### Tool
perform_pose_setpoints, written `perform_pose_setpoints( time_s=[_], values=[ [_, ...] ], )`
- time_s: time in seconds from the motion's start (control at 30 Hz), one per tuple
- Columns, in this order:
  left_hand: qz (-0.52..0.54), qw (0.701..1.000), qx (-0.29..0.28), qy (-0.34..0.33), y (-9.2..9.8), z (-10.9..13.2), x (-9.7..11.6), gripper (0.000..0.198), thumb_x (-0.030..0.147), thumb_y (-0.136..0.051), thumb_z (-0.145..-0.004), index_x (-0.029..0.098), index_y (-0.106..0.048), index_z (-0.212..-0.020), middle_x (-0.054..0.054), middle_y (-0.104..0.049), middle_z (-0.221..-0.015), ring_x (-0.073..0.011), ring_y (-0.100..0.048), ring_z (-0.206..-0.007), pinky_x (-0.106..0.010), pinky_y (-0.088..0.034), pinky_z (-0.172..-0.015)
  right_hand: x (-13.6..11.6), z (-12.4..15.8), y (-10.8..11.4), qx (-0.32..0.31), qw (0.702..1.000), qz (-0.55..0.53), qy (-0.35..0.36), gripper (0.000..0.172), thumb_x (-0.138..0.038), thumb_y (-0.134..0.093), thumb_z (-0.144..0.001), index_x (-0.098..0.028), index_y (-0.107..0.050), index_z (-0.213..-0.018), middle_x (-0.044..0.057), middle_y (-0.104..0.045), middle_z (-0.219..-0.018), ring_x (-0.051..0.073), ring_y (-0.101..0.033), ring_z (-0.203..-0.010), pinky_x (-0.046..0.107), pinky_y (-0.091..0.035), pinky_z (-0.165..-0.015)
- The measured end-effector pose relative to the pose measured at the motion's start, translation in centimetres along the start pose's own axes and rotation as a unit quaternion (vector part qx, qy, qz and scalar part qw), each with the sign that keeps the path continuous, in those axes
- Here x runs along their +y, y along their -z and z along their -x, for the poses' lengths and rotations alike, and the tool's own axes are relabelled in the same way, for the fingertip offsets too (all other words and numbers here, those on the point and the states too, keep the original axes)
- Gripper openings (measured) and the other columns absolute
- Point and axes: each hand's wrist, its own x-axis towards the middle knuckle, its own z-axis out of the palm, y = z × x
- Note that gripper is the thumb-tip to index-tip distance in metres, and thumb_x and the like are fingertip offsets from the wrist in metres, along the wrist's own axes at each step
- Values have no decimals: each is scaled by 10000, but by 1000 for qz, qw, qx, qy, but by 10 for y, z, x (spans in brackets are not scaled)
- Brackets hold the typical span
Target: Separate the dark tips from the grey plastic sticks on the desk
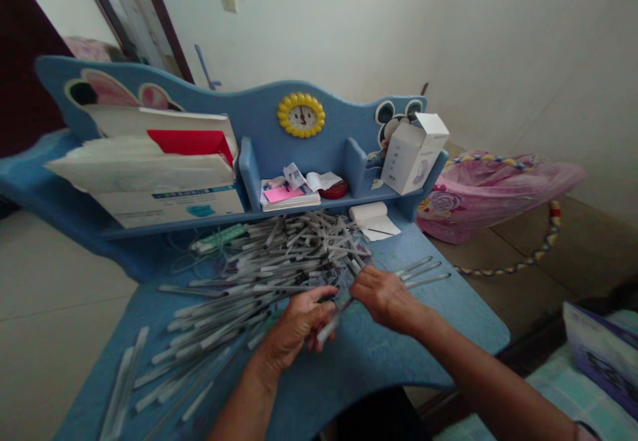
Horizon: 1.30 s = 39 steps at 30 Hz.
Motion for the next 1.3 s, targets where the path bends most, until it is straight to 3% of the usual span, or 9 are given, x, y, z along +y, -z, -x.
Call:
perform_pose_setpoints(
  time_s=[0.07, 0.13, 0.23, 0.33, 0.43, 0.83, 1.17, 1.3],
  values=[
    [25, 998, 48, -26, 6, 0, 5, 490, 453, -576, -741, 124, -516, -1100, -5, -603, -528, -66, -421, -325, -153, -261, -327, 36, 10, 6, -60, 995, 45, -70, 192, -84, -404, -867, -167, -574, -835, 48, -589, -840, 156, -489, -843, 238, -363, -721],
    [53, 992, 99, -62, 12, -1, 9, 445, 459, -582, -732, 118, -557, -1016, 7, -587, -511, -56, -412, -331, -146, -248, -330, 74, 22, 11, -146, 968, 107, -171, 190, -99, -410, -862, -173, -585, -859, 52, -602, -867, 161, -512, -865, 230, -361, -696],
    [86, 978, 164, -96, 19, -3, 11, 393, 444, -611, -704, 125, -582, -930, 29, -567, -483, -47, -398, -324, -141, -247, -332, 120, 37, 12, -179, 950, 127, -223, 204, -91, -414, -842, -146, -610, -848, 90, -622, -848, 184, -549, -860, 237, -362, -652],
    [98, 969, 199, -105, 22, -5, 9, 355, 425, -631, -688, 133, -588, -885, 39, -564, -478, -39, -397, -317, -132, -232, -330, 144, 46, 6, -212, 940, 126, -236, 216, -71, -434, -804, -151, -631, -844, 100, -639, -867, 179, -580, -834, 234, -370, -648],
    [97, 967, 213, -102, 22, -7, 7, 342, 411, -642, -681, 137, -590, -878, 40, -572, -485, -39, -408, -324, -129, -238, -335, 151, 48, -2, -238, 936, 116, -231, 255, -49, -428, -773, -163, -644, -846, 94, -652, -865, 178, -599, -815, 239, -382, -662],
    [102, 954, 253, -124, 26, -6, 8, 317, 378, -661, -662, 139, -587, -858, 42, -574, -480, -35, -396, -324, -128, -235, -329, 140, 46, -6, -245, 935, 91, -238, 399, 30, -426, -683, -162, -627, -970, 99, -631, -952, 200, -583, -921, 245, -405, -712],
    [97, 951, 267, -127, 26, -5, 8, 308, 381, -671, -642, 147, -586, -824, 43, -582, -480, -31, -407, -321, -130, -246, -329, 60, 7, -15, -142, 967, 25, -212, 203, -209, -425, -869, -192, -626, -885, 75, -638, -886, 191, -584, -861, 243, -390, -682],
    [87, 949, 273, -131, 25, -3, 10, 306, 389, -664, -651, 151, -588, -829, 46, -581, -479, -28, -409, -320, -125, -239, -329, 46, -5, -22, -124, 966, 38, -225, 201, -238, -426, -870, -184, -619, -886, 77, -640, -894, 213, -582, -880, 258, -400, -703]
  ],
)
